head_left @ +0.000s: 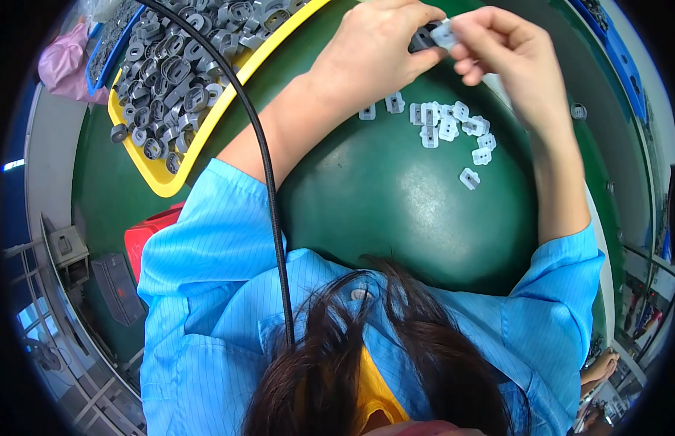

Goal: Assembling small grey and white plastic components at a factory workstation.

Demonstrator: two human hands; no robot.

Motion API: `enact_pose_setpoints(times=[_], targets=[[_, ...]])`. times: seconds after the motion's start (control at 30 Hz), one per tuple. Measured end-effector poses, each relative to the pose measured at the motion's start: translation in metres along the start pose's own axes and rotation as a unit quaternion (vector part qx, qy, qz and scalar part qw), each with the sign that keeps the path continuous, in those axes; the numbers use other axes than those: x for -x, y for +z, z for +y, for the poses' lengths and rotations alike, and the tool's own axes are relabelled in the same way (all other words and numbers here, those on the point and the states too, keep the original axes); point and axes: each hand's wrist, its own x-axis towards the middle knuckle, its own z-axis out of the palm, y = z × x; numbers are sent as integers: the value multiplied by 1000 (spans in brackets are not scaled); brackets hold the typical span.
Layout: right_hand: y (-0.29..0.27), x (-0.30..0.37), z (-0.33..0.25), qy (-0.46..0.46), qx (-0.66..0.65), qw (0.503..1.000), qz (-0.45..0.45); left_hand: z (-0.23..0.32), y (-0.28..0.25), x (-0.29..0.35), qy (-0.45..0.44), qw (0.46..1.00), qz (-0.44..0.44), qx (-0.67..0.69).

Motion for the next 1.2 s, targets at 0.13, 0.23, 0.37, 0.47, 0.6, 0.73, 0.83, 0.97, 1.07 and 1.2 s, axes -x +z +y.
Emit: enact_pose_setpoints(times=[0.13,0.23,0.37,0.47,0.6,0.73,0.83,0.97,1.07,1.2], targets=[[5,-1,13,-33,112,989,88,5,3,-2,-68,997,-30,-14],[2,0,16,-36,94,990,102,6,2,-2,-105,994,-31,23],[8,-3,14,-17,43,992,117,4,-2,-3,-43,998,-8,47],[15,0,13,1,-1,992,124,5,-1,-5,-18,998,15,55],[19,7,16,-163,239,943,164,5,8,-6,-41,998,39,-17],[7,-3,14,-74,176,978,80,8,6,-1,-47,998,34,4],[10,-2,18,-193,296,921,166,7,7,-3,-46,998,45,18],[-3,-7,14,15,25,997,65,12,4,-3,-34,998,45,26],[-11,-7,22,40,-76,995,-44,15,2,-3,-10,999,36,33],[-13,-8,26,49,-88,993,-63,15,6,0,9,999,30,22]])
